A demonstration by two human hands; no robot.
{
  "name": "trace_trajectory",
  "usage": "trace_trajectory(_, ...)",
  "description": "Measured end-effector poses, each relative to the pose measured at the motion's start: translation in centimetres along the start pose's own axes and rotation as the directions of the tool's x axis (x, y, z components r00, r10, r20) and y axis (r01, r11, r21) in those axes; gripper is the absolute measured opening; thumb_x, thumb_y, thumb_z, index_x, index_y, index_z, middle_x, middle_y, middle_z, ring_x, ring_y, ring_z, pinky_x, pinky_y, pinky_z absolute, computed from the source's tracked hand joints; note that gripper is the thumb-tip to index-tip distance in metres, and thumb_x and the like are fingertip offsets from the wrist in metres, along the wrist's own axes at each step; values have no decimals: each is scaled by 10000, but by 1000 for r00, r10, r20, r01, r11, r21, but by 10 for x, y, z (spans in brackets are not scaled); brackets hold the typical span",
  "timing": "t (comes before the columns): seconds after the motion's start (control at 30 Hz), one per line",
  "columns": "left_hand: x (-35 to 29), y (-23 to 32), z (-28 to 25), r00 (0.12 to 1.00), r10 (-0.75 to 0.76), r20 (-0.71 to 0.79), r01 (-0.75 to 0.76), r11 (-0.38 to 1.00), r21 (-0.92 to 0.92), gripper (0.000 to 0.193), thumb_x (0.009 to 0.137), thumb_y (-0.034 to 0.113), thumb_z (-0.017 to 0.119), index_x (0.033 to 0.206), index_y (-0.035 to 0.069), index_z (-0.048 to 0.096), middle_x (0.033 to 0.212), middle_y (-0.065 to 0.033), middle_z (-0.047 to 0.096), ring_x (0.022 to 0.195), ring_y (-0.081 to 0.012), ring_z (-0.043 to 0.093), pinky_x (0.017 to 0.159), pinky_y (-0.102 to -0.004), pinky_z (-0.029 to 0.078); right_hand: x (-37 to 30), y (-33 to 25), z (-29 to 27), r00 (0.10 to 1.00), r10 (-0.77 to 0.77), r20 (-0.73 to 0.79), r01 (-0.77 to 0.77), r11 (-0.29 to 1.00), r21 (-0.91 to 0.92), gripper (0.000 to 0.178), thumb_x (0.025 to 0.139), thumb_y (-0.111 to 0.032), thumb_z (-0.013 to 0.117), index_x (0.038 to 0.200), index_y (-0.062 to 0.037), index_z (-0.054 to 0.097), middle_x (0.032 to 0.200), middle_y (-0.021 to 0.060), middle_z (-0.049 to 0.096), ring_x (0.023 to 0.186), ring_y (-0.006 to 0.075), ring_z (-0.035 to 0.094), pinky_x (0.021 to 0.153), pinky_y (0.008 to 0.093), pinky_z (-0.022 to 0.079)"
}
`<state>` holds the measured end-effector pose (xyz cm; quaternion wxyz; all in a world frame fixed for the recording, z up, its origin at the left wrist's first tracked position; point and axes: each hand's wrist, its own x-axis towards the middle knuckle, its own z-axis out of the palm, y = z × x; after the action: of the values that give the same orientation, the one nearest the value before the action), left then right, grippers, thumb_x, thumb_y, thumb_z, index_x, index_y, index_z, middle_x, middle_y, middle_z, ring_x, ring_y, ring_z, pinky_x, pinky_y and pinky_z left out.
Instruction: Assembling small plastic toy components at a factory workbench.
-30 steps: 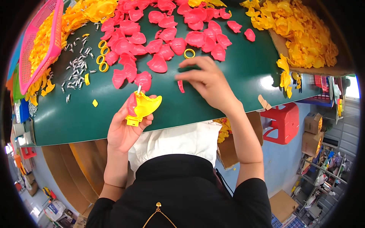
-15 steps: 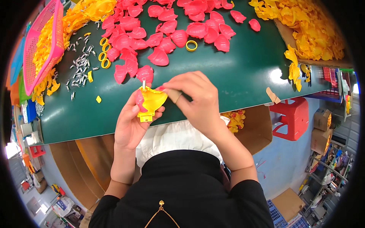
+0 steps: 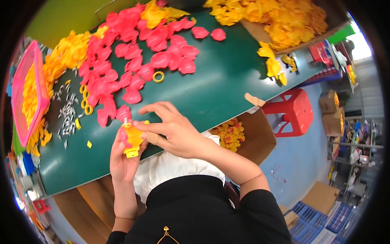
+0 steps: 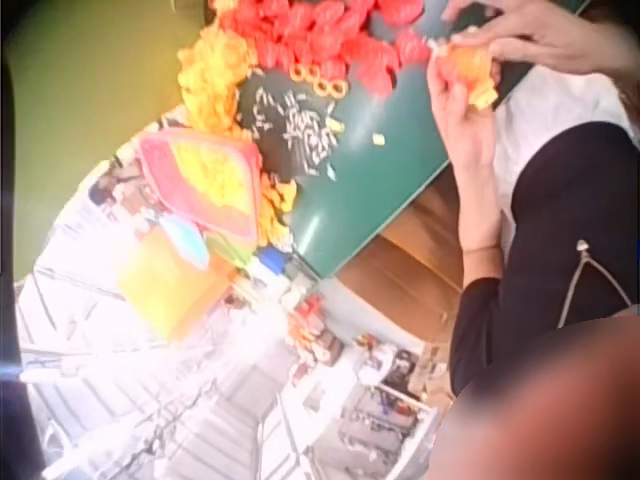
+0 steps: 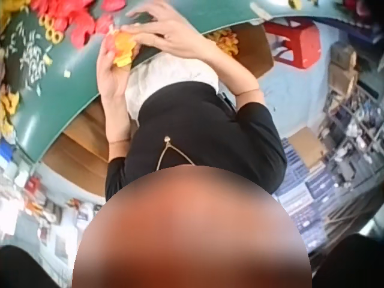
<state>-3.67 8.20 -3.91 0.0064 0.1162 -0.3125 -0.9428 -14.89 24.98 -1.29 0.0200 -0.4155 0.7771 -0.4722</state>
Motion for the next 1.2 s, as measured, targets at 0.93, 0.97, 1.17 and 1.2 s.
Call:
trace_trajectory(0.93,21,-12,13,959,-194,205,235,951,-201,869,711,193,710,1436,-18,279,1342,-183,466,1107,-315,575,984,-453,455,-40,71,-71,881,153,-448,-340,863,-374,340,793,-66,697,1127,-37,643,1129,123,626,1124,292,528,1009,371,379)
trace_trajectory(0.97,19,-12,14,961,-196,195,234,952,-197,869,711,193,710,1436,-18,279,1342,-183,466,1107,-315,575,984,-453,455,-37,63,-67,881,159,-446,-341,867,-364,340,793,-66,697,1127,-37,643,1129,123,626,1124,292,528,1009,371,379)
trace_trajectory(1.17,16,-19,27,997,11,74,-18,995,101,806,709,70,712,1411,-24,328,1347,-151,445,1145,-285,550,983,-436,473,-34,43,-44,955,179,-238,-220,962,-162,537,712,-58,735,1227,-19,585,1237,135,580,1140,273,536,991,355,404)
trace_trajectory(1.2,16,-20,27,997,4,76,-11,995,101,797,705,12,707,1406,-27,331,1362,-140,427,1188,-265,513,1004,-423,460,-34,24,-42,954,220,-205,-227,974,-10,528,715,-65,728,1221,-5,587,1232,147,579,1135,267,545,982,348,411)
